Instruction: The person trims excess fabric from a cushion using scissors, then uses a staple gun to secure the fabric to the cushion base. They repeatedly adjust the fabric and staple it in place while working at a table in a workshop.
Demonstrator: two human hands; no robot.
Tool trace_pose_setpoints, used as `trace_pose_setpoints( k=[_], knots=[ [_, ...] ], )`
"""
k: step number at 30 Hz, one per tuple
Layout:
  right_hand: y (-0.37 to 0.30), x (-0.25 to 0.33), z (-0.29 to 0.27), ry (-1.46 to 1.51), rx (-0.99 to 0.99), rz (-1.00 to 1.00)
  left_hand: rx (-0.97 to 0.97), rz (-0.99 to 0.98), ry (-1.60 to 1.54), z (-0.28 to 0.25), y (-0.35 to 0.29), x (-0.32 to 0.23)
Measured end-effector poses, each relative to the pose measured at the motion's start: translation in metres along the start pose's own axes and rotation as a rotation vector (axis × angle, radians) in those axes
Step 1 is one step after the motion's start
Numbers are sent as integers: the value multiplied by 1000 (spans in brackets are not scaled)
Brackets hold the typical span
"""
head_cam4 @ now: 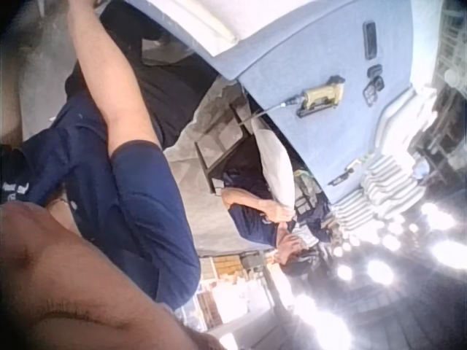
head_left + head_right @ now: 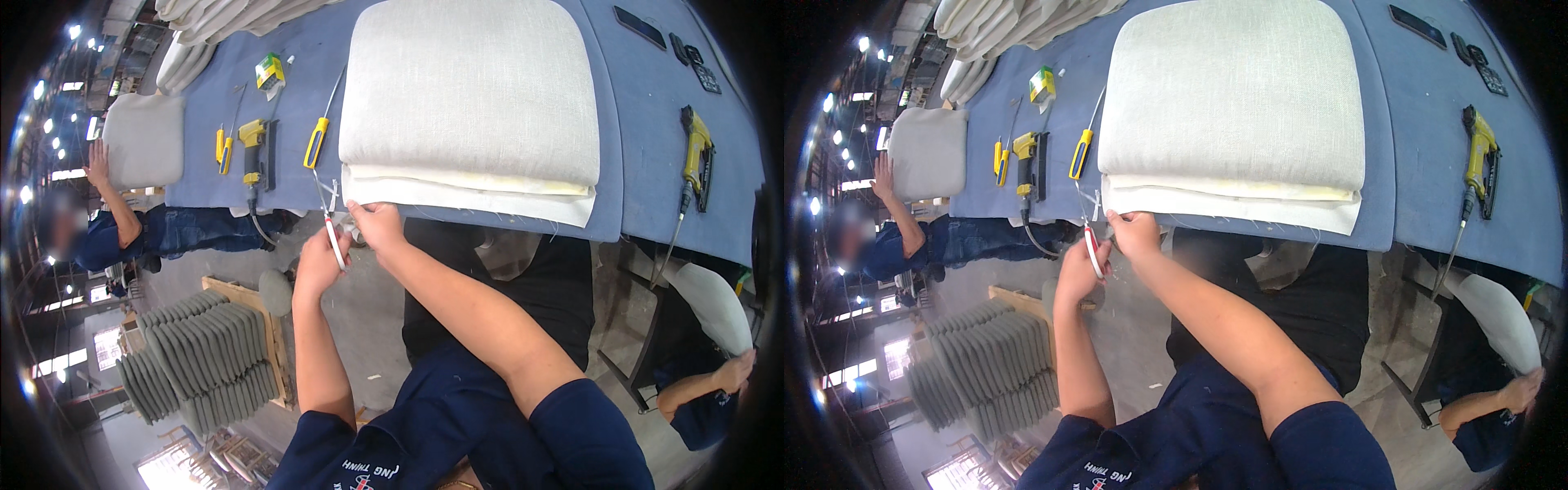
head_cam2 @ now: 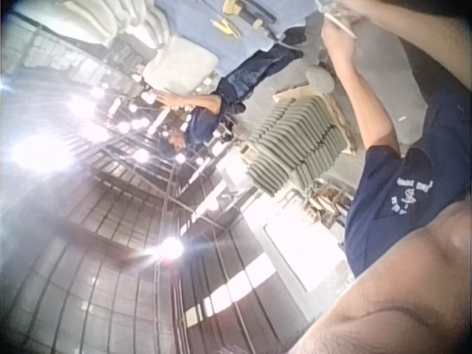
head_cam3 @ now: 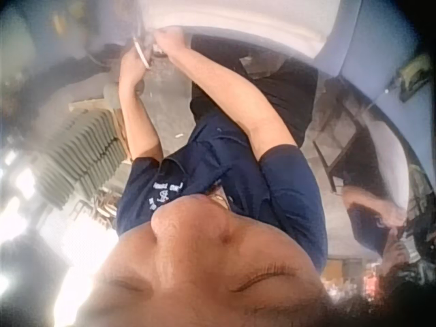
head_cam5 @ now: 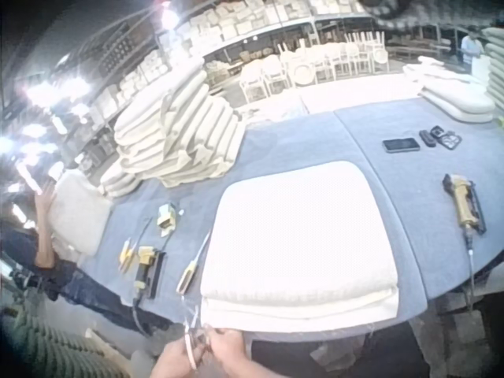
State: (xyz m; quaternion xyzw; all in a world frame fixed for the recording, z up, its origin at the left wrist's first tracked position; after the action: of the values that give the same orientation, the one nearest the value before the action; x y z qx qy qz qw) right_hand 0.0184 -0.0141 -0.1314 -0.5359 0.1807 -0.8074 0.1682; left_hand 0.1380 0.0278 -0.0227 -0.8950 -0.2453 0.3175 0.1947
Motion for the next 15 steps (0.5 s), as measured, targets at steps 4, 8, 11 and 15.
trace_pose_setpoints(
  k=[4,8,11,15],
  knots=[
    [3,-1,4,85,61,43,-282,114,228,-52,33,-8],
    [-16,26,-8,114,258,121,-669,276,222,-102,21,-59],
    [-33,39,-51,-8,475,40,-759,494,178,-104,14,-58],
    [-64,38,-204,-655,428,-199,-515,402,113,-49,28,-39]
  ],
)
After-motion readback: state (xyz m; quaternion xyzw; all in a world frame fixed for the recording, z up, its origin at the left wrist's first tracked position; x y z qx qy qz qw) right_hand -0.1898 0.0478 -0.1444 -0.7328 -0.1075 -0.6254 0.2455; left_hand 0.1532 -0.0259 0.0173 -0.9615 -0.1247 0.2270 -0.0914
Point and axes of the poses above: each hand's wrist, its own y-axis towards the middle knuckle, its own z-axis out of the palm, x = y × z, the point moved 8 cm from there along y, towards the middle knuckle, and after that the axes turned 7 degrees about -z, right-handed, at the moved point
